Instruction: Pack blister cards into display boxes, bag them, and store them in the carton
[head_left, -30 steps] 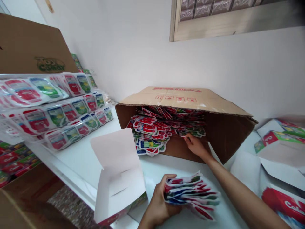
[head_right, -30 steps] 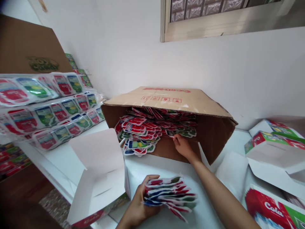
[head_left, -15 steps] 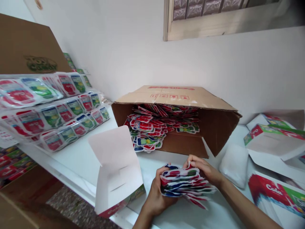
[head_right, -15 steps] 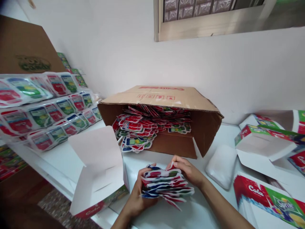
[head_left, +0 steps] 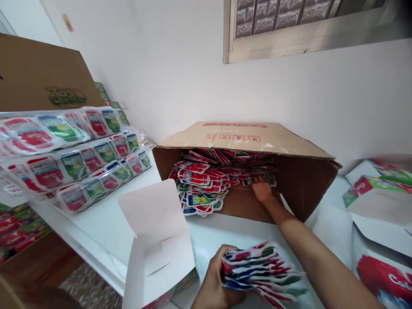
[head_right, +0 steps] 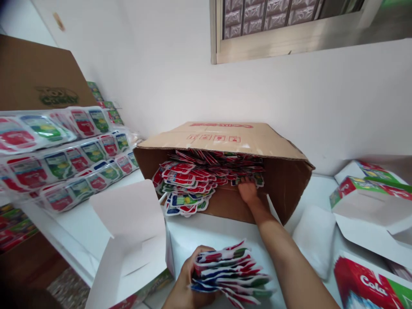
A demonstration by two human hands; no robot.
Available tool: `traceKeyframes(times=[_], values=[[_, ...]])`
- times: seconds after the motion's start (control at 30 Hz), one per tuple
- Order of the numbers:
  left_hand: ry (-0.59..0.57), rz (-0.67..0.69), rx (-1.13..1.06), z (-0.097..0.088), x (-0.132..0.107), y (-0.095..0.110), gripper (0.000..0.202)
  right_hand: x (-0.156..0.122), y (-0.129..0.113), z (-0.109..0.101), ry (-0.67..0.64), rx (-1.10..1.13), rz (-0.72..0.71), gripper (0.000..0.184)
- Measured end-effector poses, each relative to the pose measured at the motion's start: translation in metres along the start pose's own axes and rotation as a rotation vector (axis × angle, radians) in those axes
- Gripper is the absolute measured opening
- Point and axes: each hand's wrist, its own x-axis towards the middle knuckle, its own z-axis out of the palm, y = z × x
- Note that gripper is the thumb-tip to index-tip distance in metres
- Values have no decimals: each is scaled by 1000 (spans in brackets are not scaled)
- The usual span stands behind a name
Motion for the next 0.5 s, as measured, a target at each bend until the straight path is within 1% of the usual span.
traceKeyframes(times=[0.07,0.13,0.2,0.27,0.33,0.4,0.43,0.5], values=[[-3,-11,18,-1,0,-1,52,-8,1,1,64,23,41,25],[-19,-5,34,-2,1,-3,50,-27,0,3,110,73,77,24],[-40,-2,46,-4,1,-6,51,-55,-4,6,119,155,92,29],[-21,47,110,-5,2,-9,54,-90,-10,10,112,244,94,35],[54,137,242,-6,4,-10,56,-125,-18,13,66,378,100,38],[120,206,364,-7,4,-11,53,-155,-26,14,-49,606,139,36],[130,213,390,-7,4,-11,52,-167,-29,14,-114,734,165,34],[102,190,367,-8,2,-12,54,-182,-34,12,-222,928,197,28]])
